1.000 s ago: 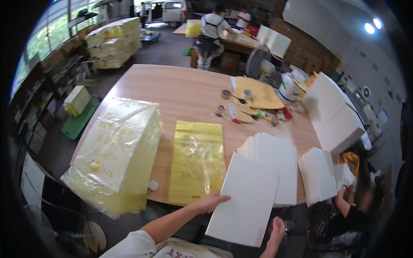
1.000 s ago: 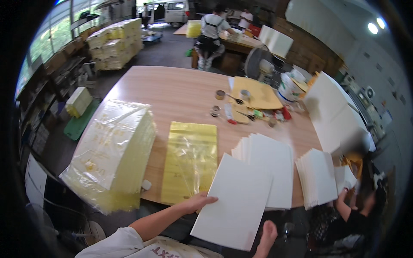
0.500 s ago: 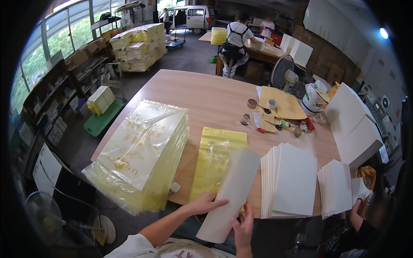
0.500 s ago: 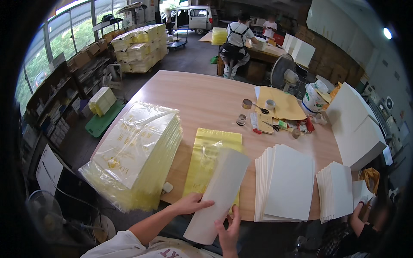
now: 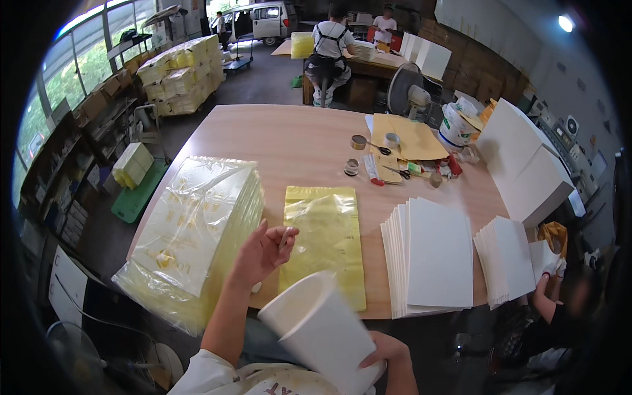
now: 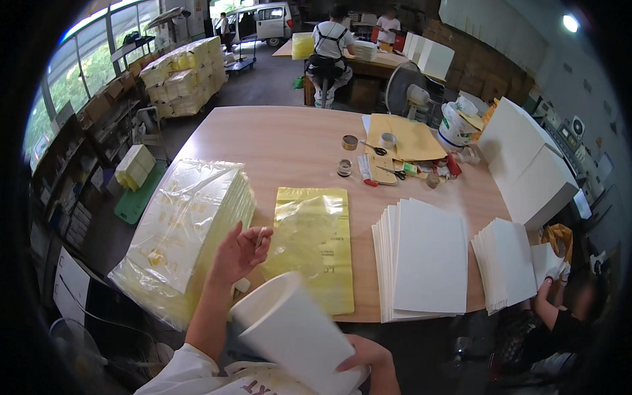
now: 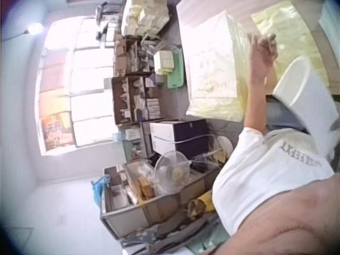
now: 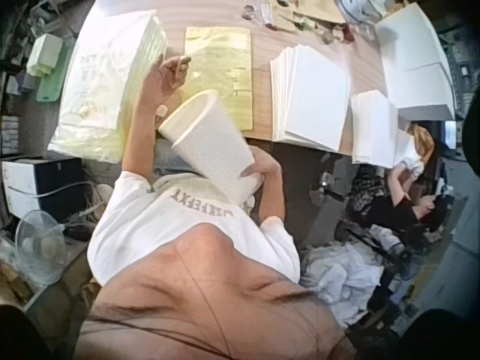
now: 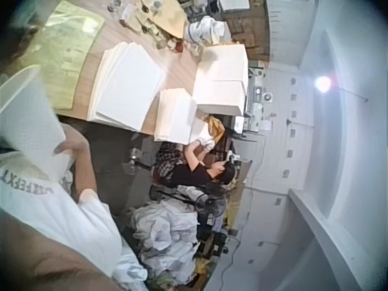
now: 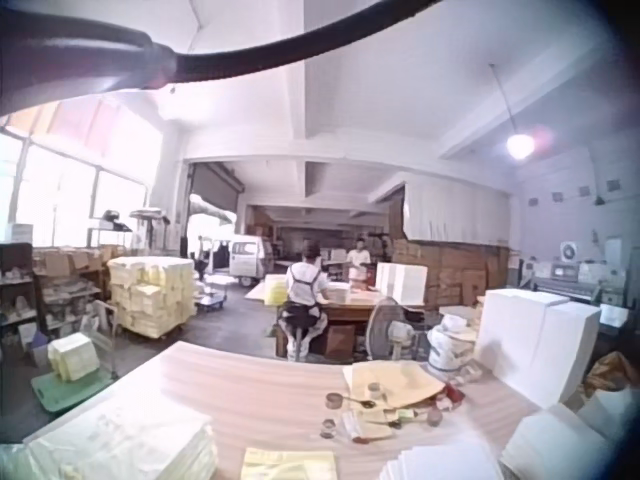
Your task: The person repeatedly picks up white rectangular sheets and inserts them into yellow plastic bags on a table. The person then places the filled bags into a stack. The task continues throughout the clip.
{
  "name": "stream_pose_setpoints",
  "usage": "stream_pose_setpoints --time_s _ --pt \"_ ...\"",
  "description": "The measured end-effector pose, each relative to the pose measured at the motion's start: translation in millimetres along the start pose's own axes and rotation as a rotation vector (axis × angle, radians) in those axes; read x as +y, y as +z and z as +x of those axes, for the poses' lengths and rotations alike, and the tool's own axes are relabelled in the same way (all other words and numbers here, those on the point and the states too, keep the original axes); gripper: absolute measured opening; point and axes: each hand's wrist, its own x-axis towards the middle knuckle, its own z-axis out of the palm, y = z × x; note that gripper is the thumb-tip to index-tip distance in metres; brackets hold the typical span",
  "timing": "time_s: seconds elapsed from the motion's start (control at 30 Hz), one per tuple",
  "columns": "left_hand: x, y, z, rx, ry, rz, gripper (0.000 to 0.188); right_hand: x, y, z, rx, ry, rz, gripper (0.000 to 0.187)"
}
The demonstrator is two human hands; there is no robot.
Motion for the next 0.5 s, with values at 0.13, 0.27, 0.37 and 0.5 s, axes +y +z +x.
stream_pose_setpoints --time_s 0.13,0.27,0.37,0.5 --pt "13.2 -42.1 -12.9 -0.095 0.051 0.195 0.042 46.7 -8.9 60.5 -0.041 0.028 0.249 0.066" --pt "-26.9 1.5 -14.9 0.050 -0.283 1.126 0.027 138.5 -12.5 141.3 0.213 -0.033 0.977 0.052" --pt "-67.1 12.6 -43.9 -0.301 -0.462 1.033 0.031 134.5 18.0 157.4 -0.003 -0.398 1.115 0.039" --pt "-124.6 -30.0 -57.2 -0.216 -0.635 0.915 0.035 146.5 50.4 112.6 0.393 -0.250 0.583 0.026"
